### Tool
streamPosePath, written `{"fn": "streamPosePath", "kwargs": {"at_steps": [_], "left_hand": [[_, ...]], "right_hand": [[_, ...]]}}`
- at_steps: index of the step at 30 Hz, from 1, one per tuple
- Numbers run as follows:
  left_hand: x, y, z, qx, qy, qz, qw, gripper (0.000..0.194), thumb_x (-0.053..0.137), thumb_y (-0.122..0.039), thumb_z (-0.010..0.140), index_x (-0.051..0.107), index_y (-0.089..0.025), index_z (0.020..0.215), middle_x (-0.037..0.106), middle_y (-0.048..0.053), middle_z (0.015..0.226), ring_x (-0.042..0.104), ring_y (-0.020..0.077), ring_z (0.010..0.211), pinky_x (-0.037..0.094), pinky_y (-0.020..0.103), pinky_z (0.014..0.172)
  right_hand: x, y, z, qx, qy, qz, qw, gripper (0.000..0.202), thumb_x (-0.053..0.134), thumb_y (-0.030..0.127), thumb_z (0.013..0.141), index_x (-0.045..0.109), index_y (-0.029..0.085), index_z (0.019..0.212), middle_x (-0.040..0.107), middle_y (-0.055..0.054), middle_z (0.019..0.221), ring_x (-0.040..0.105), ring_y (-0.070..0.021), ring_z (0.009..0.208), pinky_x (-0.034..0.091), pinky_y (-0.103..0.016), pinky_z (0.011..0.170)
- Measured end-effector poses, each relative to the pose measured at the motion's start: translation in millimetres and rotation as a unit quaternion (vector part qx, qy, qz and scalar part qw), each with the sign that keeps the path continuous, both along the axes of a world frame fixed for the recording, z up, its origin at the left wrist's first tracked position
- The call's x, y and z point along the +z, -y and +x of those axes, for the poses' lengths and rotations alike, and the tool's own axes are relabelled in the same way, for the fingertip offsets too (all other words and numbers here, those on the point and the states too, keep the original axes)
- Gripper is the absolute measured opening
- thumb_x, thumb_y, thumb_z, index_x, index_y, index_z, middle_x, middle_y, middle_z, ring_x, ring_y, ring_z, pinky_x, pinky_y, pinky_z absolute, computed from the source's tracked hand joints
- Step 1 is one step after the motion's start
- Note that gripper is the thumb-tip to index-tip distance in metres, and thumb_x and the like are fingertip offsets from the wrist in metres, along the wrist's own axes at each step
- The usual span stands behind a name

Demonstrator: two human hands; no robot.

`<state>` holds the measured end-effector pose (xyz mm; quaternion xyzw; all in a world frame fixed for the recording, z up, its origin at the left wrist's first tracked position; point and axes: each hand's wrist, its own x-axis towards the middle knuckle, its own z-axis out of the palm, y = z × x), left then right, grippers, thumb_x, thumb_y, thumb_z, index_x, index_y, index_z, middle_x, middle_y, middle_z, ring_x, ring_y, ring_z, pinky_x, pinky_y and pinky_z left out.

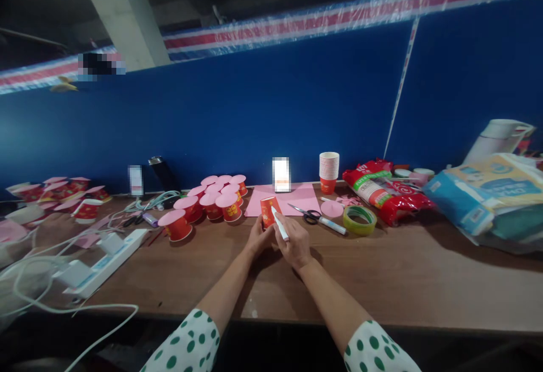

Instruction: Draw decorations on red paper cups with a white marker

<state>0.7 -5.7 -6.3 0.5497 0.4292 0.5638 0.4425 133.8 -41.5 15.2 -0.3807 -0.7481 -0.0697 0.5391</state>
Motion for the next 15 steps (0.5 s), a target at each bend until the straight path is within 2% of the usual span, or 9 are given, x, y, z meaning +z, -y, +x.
{"fn": "streamPosePath", "kwargs": {"at_steps": [15], "left_hand": [[-7.8,-5.9,0.8,0.005,0.04,-0.013,0.999,0.047,0.072,-0.035,0.063,0.056,-0.018,0.104,0.066,0.005,0.091,0.062,0.0147,0.074,0.049,0.025,0.068]], "right_hand": [[0.3,0.6,-0.6,0.011,0.0,0.0,1.0,0.03,0.045,0.023,0.089,0.057,0.015,0.116,0.066,-0.012,0.105,0.063,-0.021,0.095,0.052,-0.036,0.084]]}}
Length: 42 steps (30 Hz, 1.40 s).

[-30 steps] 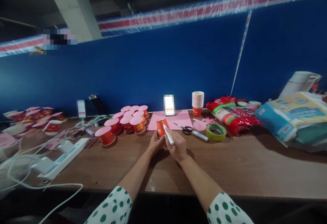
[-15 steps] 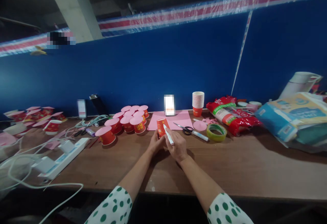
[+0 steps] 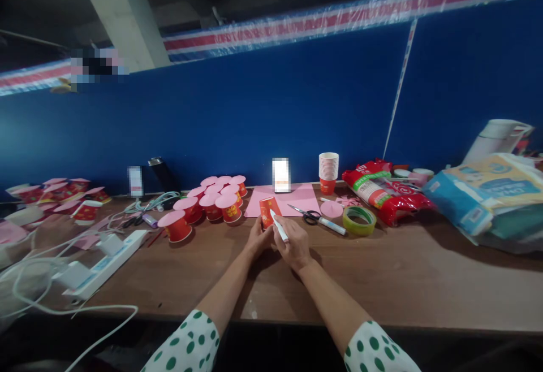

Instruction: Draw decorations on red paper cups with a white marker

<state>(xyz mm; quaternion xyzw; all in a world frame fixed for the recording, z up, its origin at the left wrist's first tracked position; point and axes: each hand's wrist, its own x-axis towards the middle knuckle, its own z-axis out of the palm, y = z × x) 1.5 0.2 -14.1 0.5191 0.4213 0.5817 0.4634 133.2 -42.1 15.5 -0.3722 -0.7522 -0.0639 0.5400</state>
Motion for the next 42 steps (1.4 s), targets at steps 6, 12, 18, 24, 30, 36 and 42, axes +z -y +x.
{"fn": "streamPosePath", "kwargs": {"at_steps": [6,12,18,24,30,36,42], "left_hand": [[-1.1,0.8,1.6,-0.009,0.016,0.006,1.0,0.046,0.071,-0.036,0.065,0.054,-0.018,0.104,0.066,0.006,0.092,0.062,0.0145,0.074,0.049,0.026,0.068],[-0.6,2.5,0.6,-0.011,-0.008,0.011,1.0,0.042,0.068,-0.035,0.068,0.054,-0.018,0.104,0.066,0.005,0.09,0.061,0.0137,0.073,0.049,0.024,0.067],[-3.9,0.2,-1.5,-0.009,-0.014,0.016,1.0,0.047,0.069,-0.038,0.067,0.054,-0.017,0.107,0.066,0.007,0.095,0.062,0.015,0.076,0.049,0.025,0.068],[-3.1,1.9,-2.5,-0.025,-0.023,0.022,0.999,0.045,0.066,-0.038,0.071,0.053,-0.018,0.109,0.066,0.006,0.094,0.061,0.0144,0.075,0.049,0.025,0.068],[1.9,4.2,-1.2,-0.02,-0.004,0.015,1.0,0.05,0.071,-0.04,0.065,0.054,-0.018,0.108,0.066,0.006,0.093,0.061,0.0149,0.075,0.049,0.026,0.069],[7.4,6.5,-0.6,-0.018,-0.008,0.01,1.0,0.048,0.071,-0.036,0.066,0.054,-0.017,0.106,0.066,0.007,0.094,0.061,0.015,0.076,0.048,0.025,0.068],[3.7,3.5,-0.2,-0.014,0.007,0.011,1.0,0.05,0.071,-0.038,0.065,0.054,-0.017,0.107,0.066,0.008,0.096,0.062,0.0163,0.077,0.049,0.027,0.07]], "right_hand": [[-0.3,0.0,0.5,0.0,-0.006,0.003,1.0,0.032,0.044,0.026,0.09,0.056,0.017,0.118,0.066,-0.012,0.105,0.064,-0.0214,0.094,0.053,-0.036,0.083],[-0.3,-0.7,0.7,-0.005,-0.006,0.003,1.0,0.033,0.044,0.025,0.091,0.054,0.017,0.121,0.066,-0.012,0.107,0.063,-0.0217,0.097,0.052,-0.036,0.085],[-1.4,-1.6,1.1,-0.007,-0.012,-0.007,1.0,0.03,0.045,0.024,0.09,0.055,0.016,0.118,0.065,-0.012,0.107,0.061,-0.0217,0.1,0.05,-0.037,0.087],[-0.8,-1.7,0.9,-0.008,-0.014,0.001,1.0,0.03,0.047,0.023,0.089,0.055,0.016,0.117,0.065,-0.012,0.107,0.062,-0.0214,0.098,0.05,-0.036,0.087],[0.5,-0.5,0.8,-0.007,-0.014,0.004,1.0,0.029,0.046,0.022,0.089,0.056,0.016,0.116,0.066,-0.011,0.105,0.062,-0.0211,0.097,0.051,-0.035,0.086],[-0.7,-1.3,0.7,-0.013,-0.004,0.003,1.0,0.03,0.044,0.025,0.09,0.056,0.016,0.117,0.066,-0.012,0.105,0.063,-0.0213,0.096,0.052,-0.035,0.084],[0.6,-0.6,0.4,-0.004,-0.007,0.0,1.0,0.028,0.044,0.024,0.09,0.057,0.016,0.113,0.066,-0.012,0.103,0.063,-0.0211,0.095,0.052,-0.036,0.084]]}}
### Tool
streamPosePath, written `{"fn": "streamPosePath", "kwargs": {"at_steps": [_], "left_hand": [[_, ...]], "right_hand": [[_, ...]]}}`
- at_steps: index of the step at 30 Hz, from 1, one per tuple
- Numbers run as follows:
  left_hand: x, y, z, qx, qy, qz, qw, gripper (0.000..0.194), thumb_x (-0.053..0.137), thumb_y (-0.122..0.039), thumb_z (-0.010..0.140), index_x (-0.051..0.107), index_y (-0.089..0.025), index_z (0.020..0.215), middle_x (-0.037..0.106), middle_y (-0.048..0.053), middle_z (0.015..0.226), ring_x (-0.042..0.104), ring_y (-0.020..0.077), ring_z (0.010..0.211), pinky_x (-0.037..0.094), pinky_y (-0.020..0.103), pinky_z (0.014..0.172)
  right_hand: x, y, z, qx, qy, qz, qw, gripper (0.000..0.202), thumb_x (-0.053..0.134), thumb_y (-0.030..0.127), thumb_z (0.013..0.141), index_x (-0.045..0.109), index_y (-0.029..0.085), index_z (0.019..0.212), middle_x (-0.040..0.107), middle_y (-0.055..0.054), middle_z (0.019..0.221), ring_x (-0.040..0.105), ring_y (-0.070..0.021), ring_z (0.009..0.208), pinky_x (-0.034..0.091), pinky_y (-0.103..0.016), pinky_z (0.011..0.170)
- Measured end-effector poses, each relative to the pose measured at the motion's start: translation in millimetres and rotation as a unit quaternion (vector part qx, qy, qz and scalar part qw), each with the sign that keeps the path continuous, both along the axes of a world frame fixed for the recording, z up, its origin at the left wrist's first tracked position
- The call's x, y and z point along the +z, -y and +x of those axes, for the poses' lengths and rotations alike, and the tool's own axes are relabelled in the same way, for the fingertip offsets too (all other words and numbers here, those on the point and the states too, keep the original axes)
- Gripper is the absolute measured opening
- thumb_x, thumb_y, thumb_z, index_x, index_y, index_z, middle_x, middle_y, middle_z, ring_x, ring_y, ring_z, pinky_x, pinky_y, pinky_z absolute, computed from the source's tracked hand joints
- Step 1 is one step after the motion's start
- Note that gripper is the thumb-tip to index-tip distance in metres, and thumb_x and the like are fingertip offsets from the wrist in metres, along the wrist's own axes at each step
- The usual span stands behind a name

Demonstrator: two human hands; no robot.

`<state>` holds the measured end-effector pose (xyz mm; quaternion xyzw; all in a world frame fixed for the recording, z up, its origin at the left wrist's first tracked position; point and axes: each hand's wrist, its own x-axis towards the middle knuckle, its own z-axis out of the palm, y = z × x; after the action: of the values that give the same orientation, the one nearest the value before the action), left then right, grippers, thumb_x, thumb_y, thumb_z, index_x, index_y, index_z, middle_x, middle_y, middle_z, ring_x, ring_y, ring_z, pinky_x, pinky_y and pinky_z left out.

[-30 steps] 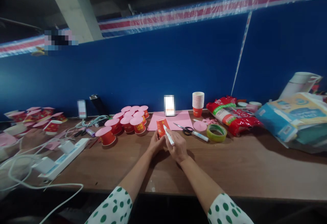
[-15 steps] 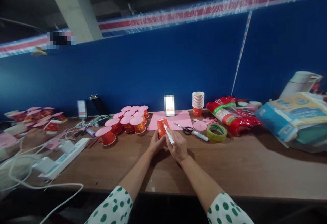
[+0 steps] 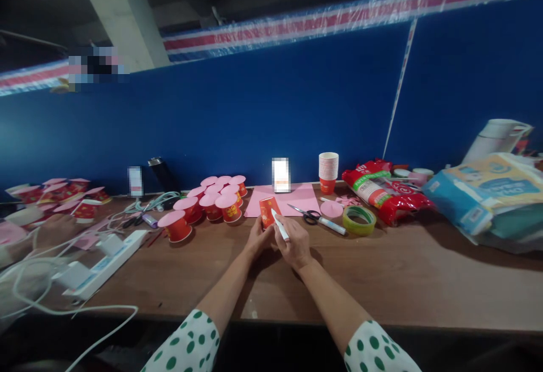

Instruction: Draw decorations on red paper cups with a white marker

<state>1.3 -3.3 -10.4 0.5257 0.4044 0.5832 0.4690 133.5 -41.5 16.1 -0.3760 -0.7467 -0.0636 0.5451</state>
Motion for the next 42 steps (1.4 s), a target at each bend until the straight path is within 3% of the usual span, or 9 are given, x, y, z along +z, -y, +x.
{"fn": "streamPosePath", "kwargs": {"at_steps": [15,42], "left_hand": [[-5.3,-4.3,0.6,0.008,0.003,-0.013,1.0,0.049,0.071,-0.035,0.066,0.053,-0.017,0.107,0.066,0.007,0.095,0.062,0.0157,0.077,0.049,0.025,0.07],[0.7,0.7,2.4,0.015,0.001,-0.006,1.0,0.042,0.071,-0.034,0.065,0.055,-0.018,0.1,0.066,0.006,0.091,0.062,0.0143,0.074,0.049,0.025,0.068]], "right_hand": [[-0.3,0.4,0.1,0.007,0.002,0.002,1.0,0.026,0.046,0.021,0.088,0.057,0.016,0.112,0.066,-0.011,0.102,0.063,-0.0207,0.093,0.052,-0.034,0.083],[0.0,1.5,-0.2,0.001,-0.009,0.008,1.0,0.029,0.045,0.024,0.089,0.057,0.017,0.114,0.066,-0.012,0.104,0.063,-0.0209,0.096,0.052,-0.035,0.085]]}}
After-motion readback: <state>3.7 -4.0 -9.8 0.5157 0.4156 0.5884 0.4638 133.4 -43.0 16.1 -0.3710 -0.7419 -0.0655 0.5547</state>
